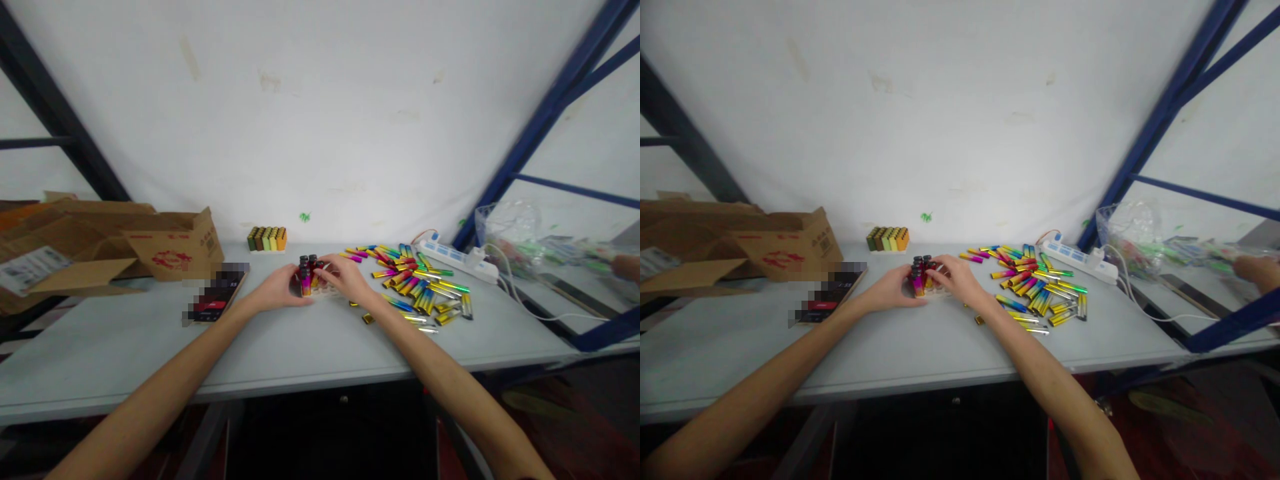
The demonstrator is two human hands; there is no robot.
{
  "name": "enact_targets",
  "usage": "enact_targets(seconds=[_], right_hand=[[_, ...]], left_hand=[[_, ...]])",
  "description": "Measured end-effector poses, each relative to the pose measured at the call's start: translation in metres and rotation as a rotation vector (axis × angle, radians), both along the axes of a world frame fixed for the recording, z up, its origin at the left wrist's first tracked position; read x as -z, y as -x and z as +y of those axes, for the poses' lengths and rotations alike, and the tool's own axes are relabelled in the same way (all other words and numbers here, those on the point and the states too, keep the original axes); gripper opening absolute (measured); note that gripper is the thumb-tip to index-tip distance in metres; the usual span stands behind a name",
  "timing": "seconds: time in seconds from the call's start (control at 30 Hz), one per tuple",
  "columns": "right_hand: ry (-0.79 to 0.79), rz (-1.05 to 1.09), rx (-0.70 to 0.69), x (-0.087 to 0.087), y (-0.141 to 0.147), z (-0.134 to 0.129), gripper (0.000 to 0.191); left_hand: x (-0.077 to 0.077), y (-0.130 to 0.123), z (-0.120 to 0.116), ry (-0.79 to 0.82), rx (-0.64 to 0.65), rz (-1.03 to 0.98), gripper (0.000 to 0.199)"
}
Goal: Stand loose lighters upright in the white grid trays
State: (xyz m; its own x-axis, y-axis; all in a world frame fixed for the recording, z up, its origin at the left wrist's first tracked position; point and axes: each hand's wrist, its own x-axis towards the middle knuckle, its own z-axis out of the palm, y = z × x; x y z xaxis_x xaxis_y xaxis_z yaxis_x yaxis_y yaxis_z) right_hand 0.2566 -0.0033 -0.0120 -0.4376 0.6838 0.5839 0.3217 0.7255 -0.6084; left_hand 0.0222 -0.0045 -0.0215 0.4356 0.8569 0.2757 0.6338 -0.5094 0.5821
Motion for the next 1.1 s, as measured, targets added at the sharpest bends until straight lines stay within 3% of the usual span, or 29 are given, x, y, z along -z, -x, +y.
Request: enact_targets(seconds=[0.17, 0.3, 0.43, 0.7, 0.9, 1.0, 1.1], right_hand=[[-0.132, -0.133, 0.018, -0.005, -0.004, 0.001, 0.021], [-0.014, -0.065, 0.004, 0.002, 0.001, 0.001, 0.021], [0.137, 0.070, 0.040, 0.009, 0.010, 0.001, 0.037], [-0.086, -0.146, 0.142, 0.005, 0.006, 0.000, 0.013], [-0.156, -0.418, 0.088, -0.007, -0.020, 0.008, 0.021], [-0.136, -0.446, 0.254, -0.020, -0.053, 0.017, 0.021], [0.002, -0.585, 0.500, -0.026, -0.093, 0.026, 0.022]], left_hand=[[0.000, 0.000, 0.000, -0.053, 0.018, 0.083, 0.062], [-0.002, 0.000, -0.001, -0.056, 0.012, 0.085, 0.059], [-0.003, -0.001, -0.002, -0.042, 0.011, 0.071, 0.057], [-0.002, -0.001, -0.001, -0.054, 0.001, 0.096, 0.060], [-0.005, -0.001, -0.003, -0.048, -0.002, 0.082, 0.058], [-0.007, -0.001, -0.003, -0.046, -0.006, 0.102, 0.058], [-0.008, -0.002, -0.003, -0.062, -0.011, 0.114, 0.056]])
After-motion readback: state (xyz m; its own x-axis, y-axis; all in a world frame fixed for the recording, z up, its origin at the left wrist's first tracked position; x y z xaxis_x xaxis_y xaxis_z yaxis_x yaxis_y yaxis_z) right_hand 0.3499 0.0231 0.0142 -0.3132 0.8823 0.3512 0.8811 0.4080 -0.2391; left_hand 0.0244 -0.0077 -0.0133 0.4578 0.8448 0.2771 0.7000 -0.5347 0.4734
